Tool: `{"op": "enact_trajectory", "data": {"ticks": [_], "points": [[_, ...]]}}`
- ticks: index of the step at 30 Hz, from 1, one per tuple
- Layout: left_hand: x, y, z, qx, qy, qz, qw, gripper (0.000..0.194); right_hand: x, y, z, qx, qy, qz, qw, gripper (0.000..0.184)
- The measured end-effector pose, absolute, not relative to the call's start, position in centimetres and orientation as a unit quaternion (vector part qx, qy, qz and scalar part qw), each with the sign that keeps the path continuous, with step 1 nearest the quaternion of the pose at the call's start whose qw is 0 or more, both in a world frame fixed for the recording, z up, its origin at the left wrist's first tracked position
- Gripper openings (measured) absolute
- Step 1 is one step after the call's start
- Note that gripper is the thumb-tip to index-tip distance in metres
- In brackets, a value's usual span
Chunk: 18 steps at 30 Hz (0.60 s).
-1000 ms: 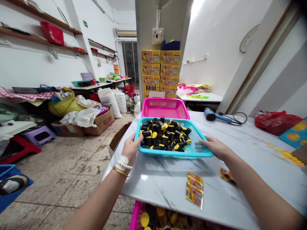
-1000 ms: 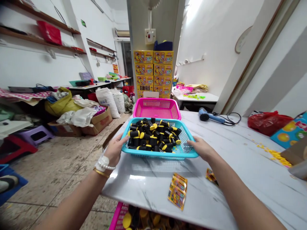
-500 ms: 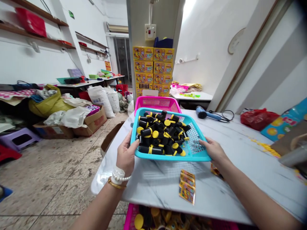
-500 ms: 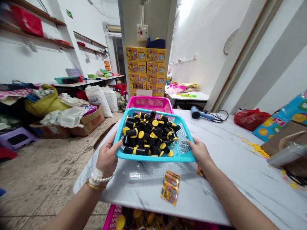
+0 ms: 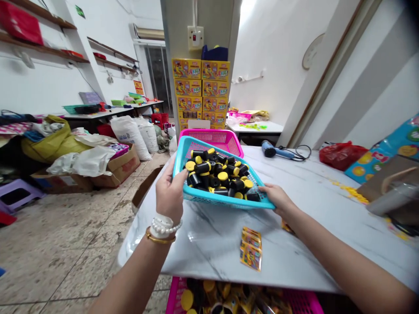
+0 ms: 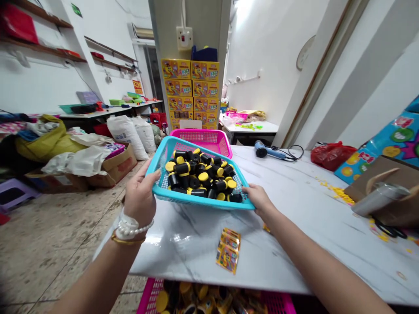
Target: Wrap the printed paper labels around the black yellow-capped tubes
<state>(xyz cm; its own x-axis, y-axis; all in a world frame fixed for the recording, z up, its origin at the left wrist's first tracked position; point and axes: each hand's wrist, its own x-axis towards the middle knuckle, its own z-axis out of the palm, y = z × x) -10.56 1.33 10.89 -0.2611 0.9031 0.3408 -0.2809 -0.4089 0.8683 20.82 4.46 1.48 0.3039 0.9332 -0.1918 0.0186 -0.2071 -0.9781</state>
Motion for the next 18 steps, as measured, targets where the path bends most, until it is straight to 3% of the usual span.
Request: {"op": "enact_trajectory", "data": {"ticks": [11,18], "points": [[-15.0,1.1,3.9,0.320,0.384,0.646,0.577,0.074,22.2,3.0,2.1,-0.658,-0.437,0.349,0.505,0.028],[-15.0,2.9,4.5,0.325,0.338,0.677,0.568,0.080,22.5,5.7,3.2,-0.649,-0.475,0.223,0.551,0.042]]}}
